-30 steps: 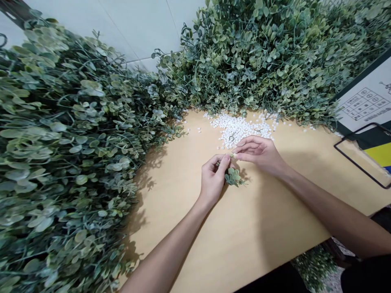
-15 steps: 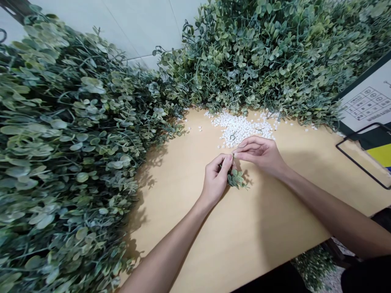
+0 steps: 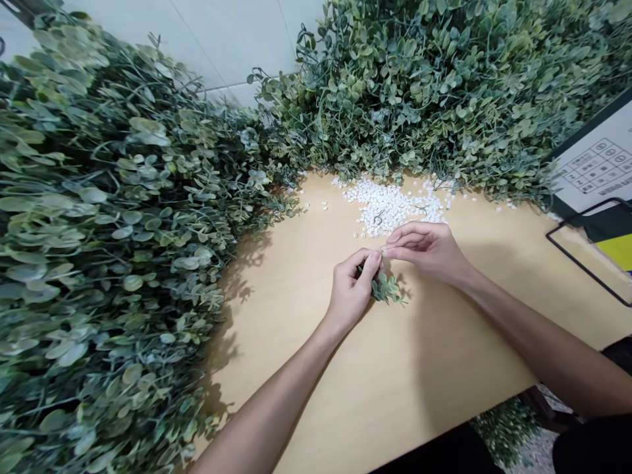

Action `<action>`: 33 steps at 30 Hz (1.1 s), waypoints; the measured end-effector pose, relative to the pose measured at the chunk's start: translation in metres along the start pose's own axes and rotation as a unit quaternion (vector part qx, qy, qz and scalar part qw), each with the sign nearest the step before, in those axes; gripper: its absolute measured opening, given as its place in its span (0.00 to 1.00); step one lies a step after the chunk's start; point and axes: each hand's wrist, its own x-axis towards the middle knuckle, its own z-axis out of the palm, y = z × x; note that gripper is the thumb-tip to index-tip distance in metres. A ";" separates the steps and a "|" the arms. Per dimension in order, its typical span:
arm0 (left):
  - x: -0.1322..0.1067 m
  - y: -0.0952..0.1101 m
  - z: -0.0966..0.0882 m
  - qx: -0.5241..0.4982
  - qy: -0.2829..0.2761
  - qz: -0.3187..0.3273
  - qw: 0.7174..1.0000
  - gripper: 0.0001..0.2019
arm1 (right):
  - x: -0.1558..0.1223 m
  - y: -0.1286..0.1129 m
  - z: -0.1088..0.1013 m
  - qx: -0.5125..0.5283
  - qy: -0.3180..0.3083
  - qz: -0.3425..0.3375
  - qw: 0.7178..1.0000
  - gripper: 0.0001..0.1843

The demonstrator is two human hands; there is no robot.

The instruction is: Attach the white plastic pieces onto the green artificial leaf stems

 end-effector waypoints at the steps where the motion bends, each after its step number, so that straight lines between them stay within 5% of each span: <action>1: 0.000 0.000 0.000 0.004 -0.001 0.001 1.000 0.20 | 0.000 0.000 -0.001 -0.001 -0.002 -0.001 1.000 0.21; 18: -0.001 -0.002 -0.001 0.017 -0.003 0.008 1.000 0.20 | 0.000 0.004 0.000 0.004 -0.017 0.021 1.000 0.19; 24: 0.001 -0.008 0.001 -0.049 0.010 -0.009 0.999 0.20 | 0.002 -0.002 0.004 0.059 -0.007 0.028 0.998 0.26; 30: 0.003 -0.008 0.004 -0.154 0.050 -0.068 0.984 0.18 | 0.011 -0.003 -0.015 0.017 0.216 0.007 0.976 0.28; 33: 0.005 -0.004 0.007 -0.220 0.073 -0.088 0.969 0.18 | 0.015 -0.005 -0.023 0.011 0.250 -0.041 0.967 0.28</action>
